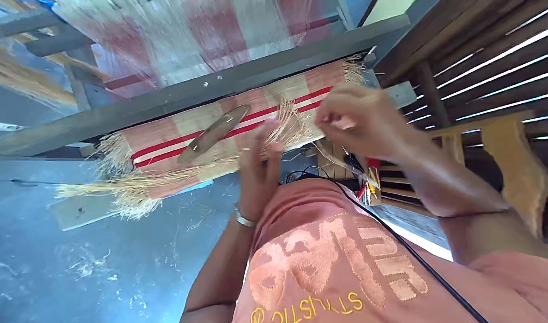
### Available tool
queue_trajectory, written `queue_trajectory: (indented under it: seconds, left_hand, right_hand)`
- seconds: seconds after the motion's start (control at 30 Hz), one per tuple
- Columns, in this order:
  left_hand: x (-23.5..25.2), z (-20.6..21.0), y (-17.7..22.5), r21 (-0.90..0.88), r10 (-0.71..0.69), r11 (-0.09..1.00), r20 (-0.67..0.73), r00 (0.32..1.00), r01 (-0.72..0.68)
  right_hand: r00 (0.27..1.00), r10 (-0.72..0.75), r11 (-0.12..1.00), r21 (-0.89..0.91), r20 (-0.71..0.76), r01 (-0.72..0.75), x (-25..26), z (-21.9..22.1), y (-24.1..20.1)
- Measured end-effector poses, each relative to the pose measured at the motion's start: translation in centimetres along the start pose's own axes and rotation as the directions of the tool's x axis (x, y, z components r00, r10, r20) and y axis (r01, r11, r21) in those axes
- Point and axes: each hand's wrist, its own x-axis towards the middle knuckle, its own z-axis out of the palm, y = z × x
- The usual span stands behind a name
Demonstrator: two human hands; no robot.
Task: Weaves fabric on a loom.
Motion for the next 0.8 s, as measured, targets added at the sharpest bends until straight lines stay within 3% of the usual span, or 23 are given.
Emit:
queue_trajectory:
  seconds: [0.07, 0.17, 0.23, 0.33, 0.4, 0.43, 0.5, 0.57, 0.6, 0.63, 0.7, 0.8]
  left_hand:
    - [-0.2, 1.6, 2.0, -0.118, -0.082, 0.989, 0.064, 0.995, 0.089]
    - [-1.2, 1.0, 1.6, -0.231, -0.154, 0.963, -0.045, 0.987, 0.140]
    - [-1.6, -0.2, 1.5, -0.313, -0.178, 0.940, -0.106, 0.978, 0.137]
    - [-1.7, -2.5, 0.8, -0.481, -0.242, 0.870, -0.228, 0.943, 0.107]
    - [-2.5, -6.3, -0.5, -0.626, -0.393, 0.767, -0.285, 0.874, 0.141]
    - [-3.6, -9.2, -1.7, -0.650, -0.464, 0.742, -0.321, 0.826, 0.164]
    - [-7.5, -15.7, -4.4, -0.517, -0.505, 0.823, -0.478, 0.718, 0.234]
    - [-12.6, -21.6, -6.1, -0.170, -0.388, 0.910, -0.669, 0.634, 0.379]
    - [-15.1, -24.1, -6.4, 0.023, -0.317, 0.873, -0.732, 0.603, 0.486]
    - [-17.6, -26.4, -6.5, 0.214, -0.249, 0.772, -0.765, 0.594, 0.599]
    - [-21.5, -29.9, -4.8, 0.434, -0.239, 0.456, -0.781, 0.576, 0.777]
    - [-25.4, -33.4, -1.2, 0.419, -0.325, -0.002, -0.859, 0.396, 0.908]
  right_hand:
    - [0.998, -0.056, 0.989, 0.139, 0.001, 0.055, 2.0, 4.0, -0.4]
    - [0.994, -0.084, 0.925, 0.367, -0.066, 0.103, 3.7, 6.8, -0.7]
    - [0.998, -0.037, 0.846, 0.531, -0.042, 0.053, 4.0, 8.3, -1.2]
    - [0.958, 0.002, 0.617, 0.753, 0.287, -0.227, 3.1, 11.1, -2.5]
    - [0.867, 0.001, 0.491, 0.755, 0.498, -0.435, 1.7, 12.8, -2.1]
    - [0.830, 0.018, 0.497, 0.716, 0.557, -0.491, 1.0, 13.0, -1.2]
    - [0.813, 0.106, 0.626, 0.597, 0.573, -0.502, -0.2, 12.0, 2.2]
    - [0.823, 0.222, 0.762, 0.433, 0.523, -0.481, -1.6, 10.9, 6.7]
    - [0.809, 0.287, 0.780, 0.365, 0.513, -0.508, -2.3, 10.7, 8.8]
    - [0.788, 0.349, 0.780, 0.308, 0.508, -0.544, -3.0, 10.7, 10.6]
    - [0.754, 0.444, 0.779, 0.206, 0.484, -0.591, -4.1, 11.4, 13.5]
    - [0.733, 0.535, 0.775, 0.101, 0.421, -0.624, -4.8, 12.7, 16.4]
